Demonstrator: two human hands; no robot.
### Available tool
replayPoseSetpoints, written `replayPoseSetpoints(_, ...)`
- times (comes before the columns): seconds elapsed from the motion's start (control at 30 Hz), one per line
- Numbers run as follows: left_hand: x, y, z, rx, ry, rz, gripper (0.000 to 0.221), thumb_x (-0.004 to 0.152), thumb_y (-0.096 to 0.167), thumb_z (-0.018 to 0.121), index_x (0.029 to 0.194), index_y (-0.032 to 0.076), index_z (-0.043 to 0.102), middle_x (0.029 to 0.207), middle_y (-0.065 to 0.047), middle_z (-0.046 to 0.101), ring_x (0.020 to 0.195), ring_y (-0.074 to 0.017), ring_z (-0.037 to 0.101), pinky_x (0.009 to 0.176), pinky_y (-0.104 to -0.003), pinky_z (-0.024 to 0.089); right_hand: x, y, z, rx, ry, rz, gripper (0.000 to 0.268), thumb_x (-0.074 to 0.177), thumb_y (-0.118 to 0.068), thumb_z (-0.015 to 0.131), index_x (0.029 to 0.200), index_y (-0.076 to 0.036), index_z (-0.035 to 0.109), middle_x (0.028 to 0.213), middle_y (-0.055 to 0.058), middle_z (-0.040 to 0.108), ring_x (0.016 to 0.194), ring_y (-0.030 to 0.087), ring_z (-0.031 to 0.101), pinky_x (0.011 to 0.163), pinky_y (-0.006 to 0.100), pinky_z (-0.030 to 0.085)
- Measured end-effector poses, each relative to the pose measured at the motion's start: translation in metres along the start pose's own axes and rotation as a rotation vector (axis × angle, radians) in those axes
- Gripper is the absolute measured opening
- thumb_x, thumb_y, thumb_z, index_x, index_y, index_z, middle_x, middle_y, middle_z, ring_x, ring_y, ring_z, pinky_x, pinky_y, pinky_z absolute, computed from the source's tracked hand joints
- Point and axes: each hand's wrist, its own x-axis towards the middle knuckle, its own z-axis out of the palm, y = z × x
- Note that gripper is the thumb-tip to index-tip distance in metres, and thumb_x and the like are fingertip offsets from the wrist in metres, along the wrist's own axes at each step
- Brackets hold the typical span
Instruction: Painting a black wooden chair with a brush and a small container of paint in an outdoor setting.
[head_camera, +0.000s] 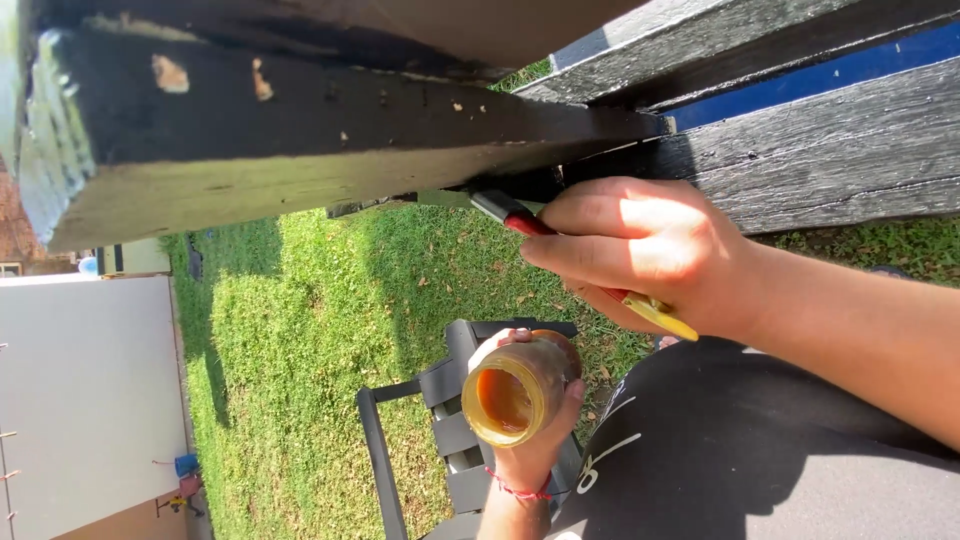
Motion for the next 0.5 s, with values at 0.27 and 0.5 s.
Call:
replayPoseSetpoints(0.27,0.011,0.019,-0.005,-0.029,0.109,0.041,0.064,0.066,0.018,0.084,0.121,0.008,0.053,0.119,-0.009,0.058,0.111,-0.0223,0.062,0.108,-0.036,0.047,0.004,-0.023,-0.018,-0.131,0.161,-0.126,0.010,0.088,0.000,0.060,0.090,0.009,0.064,0.077,0.019,0.063,0.065,0.030,0.062,0.062,0.039,0.058)
replayPoseSetpoints(0.5,0.013,0.022,-0.006,0.002,0.116,0.068,0.063,0.067,0.024,0.083,0.120,0.008,0.055,0.118,-0.009,0.059,0.110,-0.0223,0.062,0.106,-0.035,0.048,-0.032,0.014,-0.001,-0.352,-0.098,0.080,0.017,0.084,-0.001,0.065,0.099,-0.008,0.067,0.087,0.005,0.063,0.072,0.026,0.061,0.057,0.039,0.049)
